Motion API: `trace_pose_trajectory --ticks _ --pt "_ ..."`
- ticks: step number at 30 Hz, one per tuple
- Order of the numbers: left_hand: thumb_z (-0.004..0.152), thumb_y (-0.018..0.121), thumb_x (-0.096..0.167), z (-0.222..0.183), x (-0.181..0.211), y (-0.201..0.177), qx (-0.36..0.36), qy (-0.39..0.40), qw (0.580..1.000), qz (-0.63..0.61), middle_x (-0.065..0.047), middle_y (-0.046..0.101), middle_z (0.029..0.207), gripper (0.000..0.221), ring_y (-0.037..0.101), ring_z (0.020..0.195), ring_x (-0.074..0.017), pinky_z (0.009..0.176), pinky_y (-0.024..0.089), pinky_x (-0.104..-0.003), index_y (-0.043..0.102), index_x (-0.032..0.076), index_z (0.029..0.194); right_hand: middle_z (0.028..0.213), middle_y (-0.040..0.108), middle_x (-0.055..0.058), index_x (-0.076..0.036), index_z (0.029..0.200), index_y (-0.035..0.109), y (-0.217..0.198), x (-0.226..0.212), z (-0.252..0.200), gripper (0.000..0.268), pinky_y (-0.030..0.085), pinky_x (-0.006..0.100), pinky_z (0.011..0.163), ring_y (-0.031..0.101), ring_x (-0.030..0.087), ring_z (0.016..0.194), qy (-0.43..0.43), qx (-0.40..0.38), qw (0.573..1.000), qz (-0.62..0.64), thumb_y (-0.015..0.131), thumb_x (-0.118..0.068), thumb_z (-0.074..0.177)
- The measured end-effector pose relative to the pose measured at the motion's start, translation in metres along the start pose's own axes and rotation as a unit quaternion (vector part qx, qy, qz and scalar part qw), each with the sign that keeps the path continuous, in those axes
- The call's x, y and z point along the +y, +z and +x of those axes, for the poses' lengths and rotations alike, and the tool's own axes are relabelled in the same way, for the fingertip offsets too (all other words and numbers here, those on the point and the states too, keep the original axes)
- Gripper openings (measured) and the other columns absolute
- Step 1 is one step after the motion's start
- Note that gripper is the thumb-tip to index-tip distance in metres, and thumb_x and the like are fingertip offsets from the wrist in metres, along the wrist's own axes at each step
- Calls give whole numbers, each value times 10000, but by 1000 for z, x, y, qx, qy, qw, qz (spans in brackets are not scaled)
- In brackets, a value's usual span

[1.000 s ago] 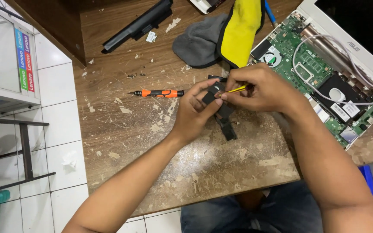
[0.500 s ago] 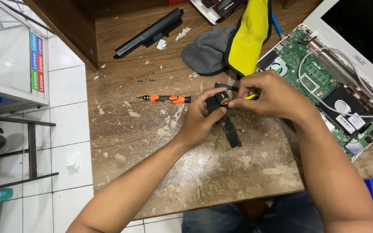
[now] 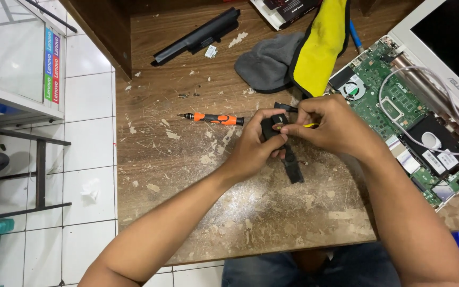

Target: A person is seen repairing a laptop component, specifically focusing on routing and securing thin internal wires into a small plastic housing on a repair bench.

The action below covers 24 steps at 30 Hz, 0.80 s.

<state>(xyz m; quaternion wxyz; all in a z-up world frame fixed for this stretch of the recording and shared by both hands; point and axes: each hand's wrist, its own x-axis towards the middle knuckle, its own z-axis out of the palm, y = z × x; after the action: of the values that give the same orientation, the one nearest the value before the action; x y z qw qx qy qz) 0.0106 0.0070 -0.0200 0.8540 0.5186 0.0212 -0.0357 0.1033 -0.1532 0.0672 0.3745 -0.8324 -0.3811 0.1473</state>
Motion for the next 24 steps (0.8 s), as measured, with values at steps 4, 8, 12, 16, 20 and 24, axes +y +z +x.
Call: trace_pose_trajectory --ticks 4,8,12,16,20,24 --pt "913 615 -8 -3 4 0 -14 15 999 27 -169 624 963 536 675 612 -164 535 539 -255 457 -24 1424 491 599 118 21 657 660 -7 6 -3 255 419 320 484 539 222 468 6 -2 1000 11 855 -102 767" --pt "929 590 -13 -2 2 -2 -16 15 1000 16 -166 625 940 499 669 611 -167 529 524 -258 450 -35 1407 507 592 144 28 665 657 -13 10 -3 290 409 351 493 527 236 482 12 0 1000 1 868 -145 763" --pt "912 614 -22 -1 -3 -4 -23 17 1000 11 -168 623 972 519 668 602 -165 526 534 -264 462 -27 1409 520 614 128 7 669 680 -6 1 -4 254 429 319 520 545 238 499 32 -21 999 13 837 -140 805" --pt "914 612 -16 -2 3 0 -18 19 1000 8 -154 605 935 500 664 599 -174 523 519 -258 469 -39 1393 515 607 124 9 662 662 -1 7 -1 271 415 347 493 549 234 487 -8 0 1000 8 866 -135 767" --pt "916 610 -7 -3 8 1 -13 18 1000 17 -169 622 940 503 673 604 -176 522 517 -260 468 -53 1397 519 612 134 16 665 665 -9 15 -5 296 417 346 514 545 232 502 20 -6 1000 -1 868 -171 771" --pt "918 605 0 -3 4 1 -6 20 1000 -4 -182 631 944 501 663 597 -172 517 498 -249 467 -65 1395 529 626 141 26 667 666 -11 21 -4 303 426 356 525 549 241 514 26 -12 1000 8 859 -181 777"
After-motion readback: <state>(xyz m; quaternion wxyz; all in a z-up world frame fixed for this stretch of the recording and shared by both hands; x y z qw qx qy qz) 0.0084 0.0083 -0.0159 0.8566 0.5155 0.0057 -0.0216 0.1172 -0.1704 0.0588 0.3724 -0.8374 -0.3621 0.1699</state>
